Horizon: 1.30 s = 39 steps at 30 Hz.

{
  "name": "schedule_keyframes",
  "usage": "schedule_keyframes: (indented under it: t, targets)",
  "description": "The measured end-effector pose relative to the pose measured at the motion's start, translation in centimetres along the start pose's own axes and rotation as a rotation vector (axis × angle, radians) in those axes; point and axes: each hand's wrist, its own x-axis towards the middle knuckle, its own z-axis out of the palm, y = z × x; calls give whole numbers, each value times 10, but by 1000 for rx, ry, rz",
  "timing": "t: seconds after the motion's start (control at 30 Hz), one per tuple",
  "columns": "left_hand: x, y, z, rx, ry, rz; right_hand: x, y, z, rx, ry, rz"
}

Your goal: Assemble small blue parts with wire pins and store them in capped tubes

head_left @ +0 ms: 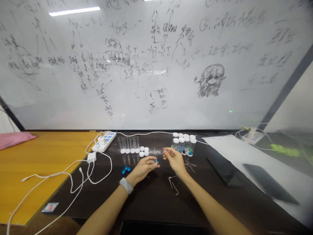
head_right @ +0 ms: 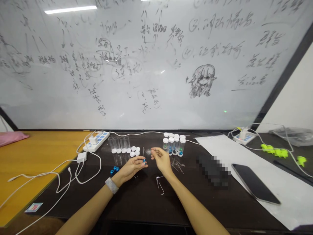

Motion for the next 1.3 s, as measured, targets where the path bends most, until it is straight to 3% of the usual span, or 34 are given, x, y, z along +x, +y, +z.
schedule_keyframes:
  t: [0.43,0.73,1.3]
  targets:
    - [0,2,1,-7,-33,15,-2,3,-1,77,-275,119]
    - [-1,2,1,-18,-36,18,-9,-3,6,-9,-170,33]
    - [-1,2,1,-13,-54,24,-15,-3,8,-54,-248,32]
